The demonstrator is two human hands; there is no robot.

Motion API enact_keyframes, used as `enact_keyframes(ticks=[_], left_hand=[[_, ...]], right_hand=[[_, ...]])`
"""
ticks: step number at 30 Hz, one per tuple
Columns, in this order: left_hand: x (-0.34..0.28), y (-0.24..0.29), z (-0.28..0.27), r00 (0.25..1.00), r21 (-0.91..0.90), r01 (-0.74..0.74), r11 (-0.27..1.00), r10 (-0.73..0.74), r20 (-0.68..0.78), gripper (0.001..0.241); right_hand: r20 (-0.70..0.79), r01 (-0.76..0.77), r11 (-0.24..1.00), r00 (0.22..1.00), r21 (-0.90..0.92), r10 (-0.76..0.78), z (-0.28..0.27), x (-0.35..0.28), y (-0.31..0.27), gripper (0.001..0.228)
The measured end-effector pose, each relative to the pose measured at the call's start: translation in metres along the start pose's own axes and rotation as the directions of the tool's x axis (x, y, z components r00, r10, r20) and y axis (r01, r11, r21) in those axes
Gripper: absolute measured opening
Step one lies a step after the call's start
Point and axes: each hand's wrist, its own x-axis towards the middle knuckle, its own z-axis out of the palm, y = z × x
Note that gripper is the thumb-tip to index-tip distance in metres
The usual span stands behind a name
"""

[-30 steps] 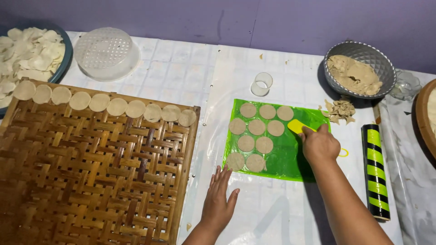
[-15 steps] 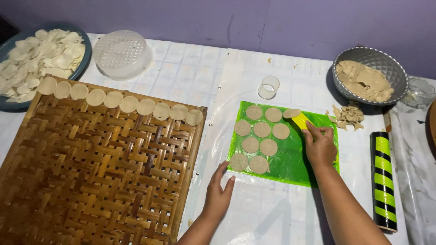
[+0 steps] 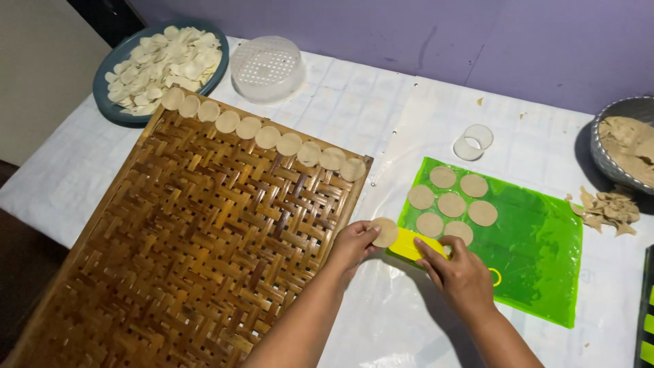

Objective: Roll out dough and cut into circular shapes using a cutter, then arrange them on a drying tray.

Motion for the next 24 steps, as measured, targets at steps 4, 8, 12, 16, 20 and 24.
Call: enact_keyframes(ticks=[4,8,12,16,20,24], left_hand=[[-0.016,0.029,0.01,0.937,0.42,-0.168,0.892,0.277,-0.213,0.024],[-0.028,0.072,0.01,0.87,0.702,-0.105,0.705,0.407,-0.278,0.019],[-0.016,0.096,-0.01,0.753,0.88,-0.212,0.425,0.645,-0.13,0.017],[0.005,0.109,-0.02,0.655,0.942,-0.192,0.277,0.751,-0.088,0.016],[0.024,0.113,-0.029,0.608,0.952,-0.154,0.266,0.784,-0.121,0.016],[0.031,0.118,-0.03,0.603,0.958,-0.067,0.279,0.776,-0.184,0.014]], right_hand=[[0.052,-0.098,0.992,0.993,-0.078,0.102,0.012,-0.002,-0.015,0.037],[0.072,-0.177,0.98,0.98,-0.096,0.184,0.01,-0.003,-0.019,0.036],[0.124,-0.243,0.964,0.959,-0.112,0.256,0.009,-0.009,-0.018,0.036],[0.166,-0.298,0.947,0.934,-0.122,0.316,0.006,-0.016,-0.016,0.035],[0.156,-0.325,0.941,0.929,-0.091,0.336,0.01,-0.027,-0.01,0.036],[0.108,-0.338,0.939,0.933,-0.066,0.343,0.01,-0.035,-0.005,0.037]])
